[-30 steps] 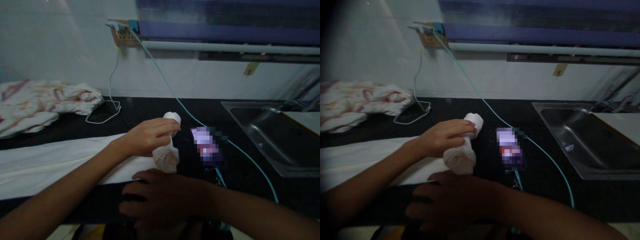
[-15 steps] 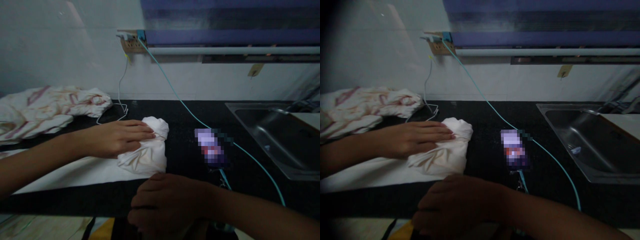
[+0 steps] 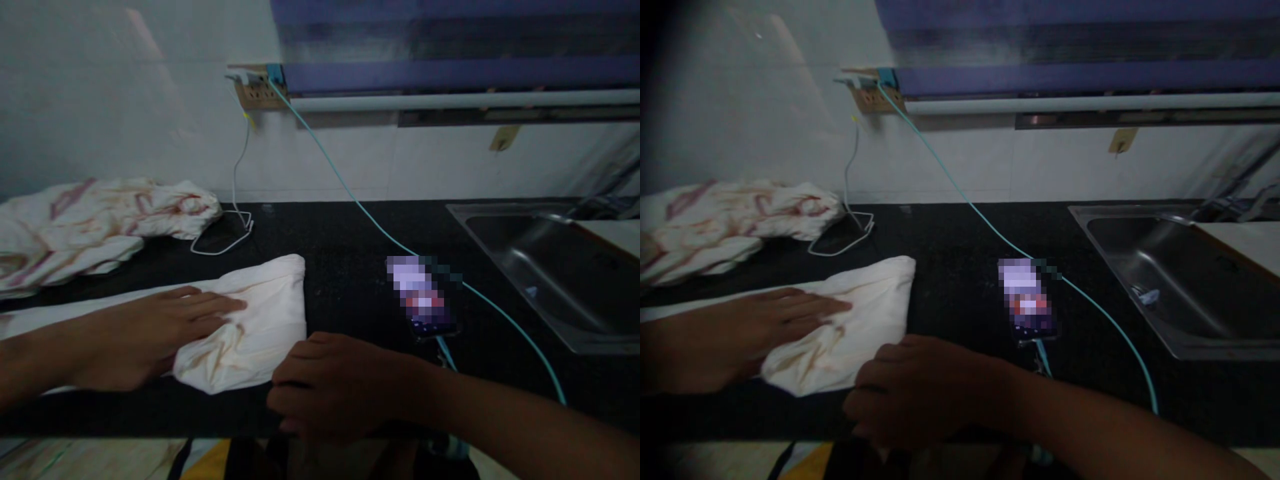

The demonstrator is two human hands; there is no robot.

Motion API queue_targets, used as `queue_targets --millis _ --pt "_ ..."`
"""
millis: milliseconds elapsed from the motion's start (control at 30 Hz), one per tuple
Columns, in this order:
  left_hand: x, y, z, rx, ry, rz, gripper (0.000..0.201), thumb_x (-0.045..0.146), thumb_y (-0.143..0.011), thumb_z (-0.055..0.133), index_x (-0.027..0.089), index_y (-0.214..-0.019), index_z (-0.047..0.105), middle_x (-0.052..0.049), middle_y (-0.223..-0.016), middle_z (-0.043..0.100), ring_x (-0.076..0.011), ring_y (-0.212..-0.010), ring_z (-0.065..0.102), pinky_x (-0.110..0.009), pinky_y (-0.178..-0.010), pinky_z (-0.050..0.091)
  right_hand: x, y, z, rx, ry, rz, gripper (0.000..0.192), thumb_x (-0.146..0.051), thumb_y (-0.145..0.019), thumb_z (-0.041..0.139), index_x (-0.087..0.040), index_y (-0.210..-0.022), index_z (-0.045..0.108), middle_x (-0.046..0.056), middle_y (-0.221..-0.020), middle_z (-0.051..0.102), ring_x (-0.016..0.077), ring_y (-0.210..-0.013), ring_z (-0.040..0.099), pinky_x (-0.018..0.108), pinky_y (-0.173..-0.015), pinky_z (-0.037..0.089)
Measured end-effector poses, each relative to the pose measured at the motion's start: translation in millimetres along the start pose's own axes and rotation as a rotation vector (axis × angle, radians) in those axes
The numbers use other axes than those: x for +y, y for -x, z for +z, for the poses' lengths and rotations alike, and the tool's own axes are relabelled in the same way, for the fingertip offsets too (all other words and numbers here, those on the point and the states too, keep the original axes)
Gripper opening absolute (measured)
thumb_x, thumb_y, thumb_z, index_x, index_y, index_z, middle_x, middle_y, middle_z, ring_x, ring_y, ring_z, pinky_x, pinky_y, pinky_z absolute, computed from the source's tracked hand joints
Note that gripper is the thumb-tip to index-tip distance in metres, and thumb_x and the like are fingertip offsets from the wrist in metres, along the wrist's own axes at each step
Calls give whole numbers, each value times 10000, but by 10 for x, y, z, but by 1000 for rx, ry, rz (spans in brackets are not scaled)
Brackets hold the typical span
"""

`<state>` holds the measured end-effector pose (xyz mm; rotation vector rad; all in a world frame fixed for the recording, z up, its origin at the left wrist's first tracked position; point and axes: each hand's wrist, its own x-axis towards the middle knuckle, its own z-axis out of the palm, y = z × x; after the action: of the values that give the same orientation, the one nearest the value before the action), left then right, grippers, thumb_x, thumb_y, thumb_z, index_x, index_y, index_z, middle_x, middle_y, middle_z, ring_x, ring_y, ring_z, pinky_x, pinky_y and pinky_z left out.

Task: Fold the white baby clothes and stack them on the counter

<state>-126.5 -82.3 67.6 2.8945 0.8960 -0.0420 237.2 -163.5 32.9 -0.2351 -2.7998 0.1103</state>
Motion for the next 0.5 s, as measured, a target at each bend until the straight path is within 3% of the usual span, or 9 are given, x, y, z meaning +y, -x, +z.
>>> queue_targets --millis 100,200,267,333,433,500 --pt "52 -6 -54 -35 30 -44 614 339 -952 542 523 -1531 455 106 -1563 537 -305 -1359 569 -589 -1136 455 -1 8 12 -8 7 4 241 -333 -1102 429 -173 -1065 605 55 -1076 668 170 -896 551 312 -778 392" --pt "294 -202 28 198 72 -306 544 441 -1021 481 451 -1562 422 61 -1608 491 -298 -1394 546 -545 -1175 450 -2 10 30 -18 20 18 241 -336 -1099 433 -178 -1053 608 50 -1063 673 177 -888 551 322 -776 394" --pt "481 -389 220 248 60 -434 596 521 -1037 432 339 -1602 386 -20 -1646 442 -316 -1443 504 -529 -1200 431 2 8 34 -20 23 26 240 -338 -1094 442 -178 -1041 613 48 -1072 673 179 -904 555 321 -782 397" --pt "605 -565 479 213 -31 -412 750 634 -1000 441 251 -1638 345 -91 -1685 360 -374 -1526 380 -561 -1235 370 11 4 30 -16 18 36 236 -334 -1090 451 -178 -1031 618 51 -1091 673 180 -939 560 317 -800 403" --pt "644 -746 800 223 -127 -402 801 668 -1009 351 232 -1674 255 -106 -1722 255 -394 -1591 215 -613 -1261 282 24 0 15 5 27 56 237 -328 -1082 460 -167 -1029 626 58 -1088 675 189 -981 563 322 -851 415" --pt "625 -815 885 226 -132 -401 782 658 -1024 303 249 -1684 208 -100 -1733 222 -381 -1603 181 -618 -1268 255 28 -1 5 34 62 92 257 -324 -1082 449 -153 -1029 633 73 -1091 678 204 -1012 565 335 -885 423"
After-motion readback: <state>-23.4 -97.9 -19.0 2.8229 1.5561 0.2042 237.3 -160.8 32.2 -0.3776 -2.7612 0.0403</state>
